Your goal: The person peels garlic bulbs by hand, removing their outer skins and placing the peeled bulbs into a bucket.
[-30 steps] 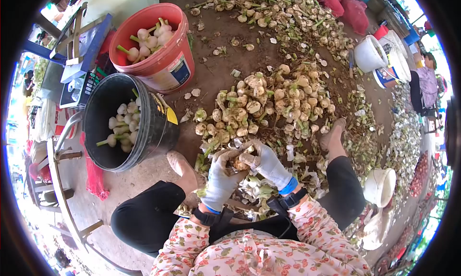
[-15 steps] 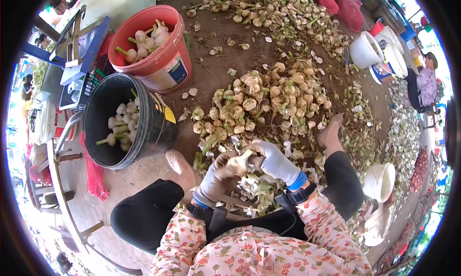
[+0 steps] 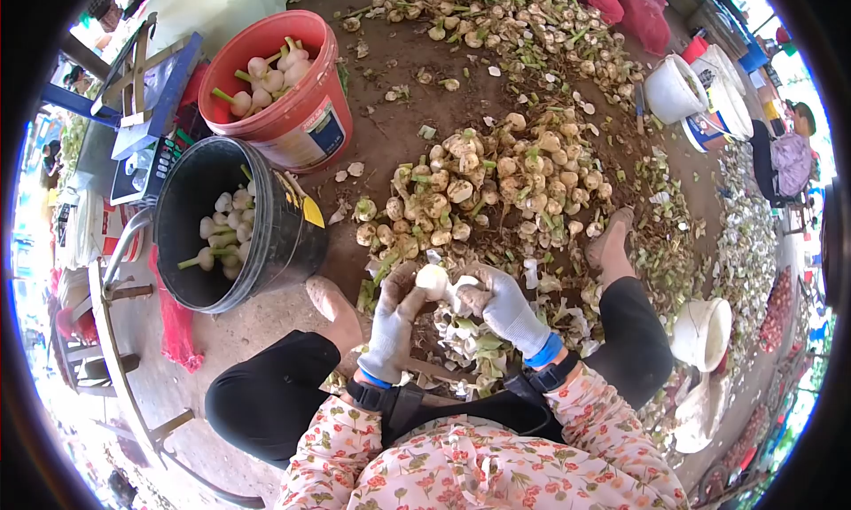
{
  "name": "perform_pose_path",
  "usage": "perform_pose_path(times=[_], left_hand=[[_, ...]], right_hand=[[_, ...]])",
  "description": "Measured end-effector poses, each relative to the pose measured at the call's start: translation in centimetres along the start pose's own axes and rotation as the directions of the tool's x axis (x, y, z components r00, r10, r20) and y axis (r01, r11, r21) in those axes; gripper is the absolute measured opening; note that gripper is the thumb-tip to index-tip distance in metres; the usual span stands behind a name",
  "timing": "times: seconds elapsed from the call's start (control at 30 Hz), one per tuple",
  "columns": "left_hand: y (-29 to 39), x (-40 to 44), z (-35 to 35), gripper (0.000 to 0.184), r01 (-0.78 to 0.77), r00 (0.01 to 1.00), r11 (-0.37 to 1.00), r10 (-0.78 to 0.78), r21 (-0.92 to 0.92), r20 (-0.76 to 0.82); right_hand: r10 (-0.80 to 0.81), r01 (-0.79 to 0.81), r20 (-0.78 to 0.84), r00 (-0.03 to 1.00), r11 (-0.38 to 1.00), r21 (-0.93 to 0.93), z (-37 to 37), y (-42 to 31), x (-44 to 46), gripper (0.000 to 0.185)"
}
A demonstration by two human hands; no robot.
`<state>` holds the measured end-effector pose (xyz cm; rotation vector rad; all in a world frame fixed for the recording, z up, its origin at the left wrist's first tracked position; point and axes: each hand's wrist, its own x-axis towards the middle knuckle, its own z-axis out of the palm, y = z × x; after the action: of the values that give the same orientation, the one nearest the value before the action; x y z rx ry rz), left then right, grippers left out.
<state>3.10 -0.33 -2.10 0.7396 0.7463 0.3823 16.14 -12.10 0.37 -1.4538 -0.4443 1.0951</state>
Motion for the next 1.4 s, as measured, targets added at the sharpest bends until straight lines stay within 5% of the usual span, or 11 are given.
perform_pose_path(times=[0.1,0.37,0.5,0.7,0.77,0.83,0.9,1.0,1.17,1.37,1.4], left_hand=[[-0.5,-0.9,1.3,0.041,-0.163,0.982,0.986,0.159,0.041,0.1],[0.4,0.3,-2.0,0.042,0.346,0.917,0.853,-0.217,-0.392,0.336],[-0.6,1.5,-2.3,0.042,0.267,0.961,0.76,-0.163,-0.592,0.225],[1.3,1.6,-3.1,0.045,0.085,0.99,0.875,-0.127,-0.476,-0.057],[3.3,1.8,-3.6,0.044,0.034,0.97,0.934,-0.118,-0.356,-0.215],[6.7,1.9,-3.6,0.045,-0.166,0.947,0.936,0.064,-0.309,-0.315],[10.8,1.7,-4.1,0.047,-0.426,0.902,0.802,0.342,-0.419,-0.263],[13.0,1.5,-4.0,0.047,-0.35,0.937,0.747,0.292,-0.565,-0.194],[6.0,3.9,-3.1,0.035,0.124,0.988,0.957,-0.144,-0.262,-0.057],[0.3,4.9,-3.4,0.03,0.297,0.945,0.92,-0.322,-0.254,-0.06],[-0.2,5.1,-3.7,0.033,0.327,0.931,0.908,-0.357,-0.261,-0.077]], right_hand=[[-0.017,0.035,0.152,0.988,0.993,-0.115,0.5,-0.7,-0.4,0.012],[0.075,-0.124,0.176,0.982,0.949,0.291,-0.1,1.5,-1.3,0.03],[0.052,-0.14,0.373,0.926,0.967,0.212,1.1,-1.0,-3.0,0.037],[-0.166,0.063,0.101,0.981,0.762,0.644,-2.0,-1.6,-1.2,0.031],[-0.053,0.09,0.214,0.975,0.981,-0.169,-7.4,5.8,0.6,0.035],[0.41,-0.115,0.3,0.861,0.733,-0.67,-9.1,8.5,2.3,0.037],[0.524,-0.139,-0.196,0.829,-0.147,-0.979,-7.6,10.1,2.1,0.033],[0.22,-0.133,-0.066,0.973,0.303,-0.944,-8.9,12.9,5.9,0.029],[-0.202,-0.097,-0.126,0.971,0.145,-0.985,-7.9,15.1,16.4,0.034],[-0.018,-0.165,-0.183,0.983,0.351,-0.921,-8.4,17.6,18.2,0.034],[-0.018,-0.146,-0.219,0.976,0.688,-0.711,-9.3,20.6,17.9,0.03]])
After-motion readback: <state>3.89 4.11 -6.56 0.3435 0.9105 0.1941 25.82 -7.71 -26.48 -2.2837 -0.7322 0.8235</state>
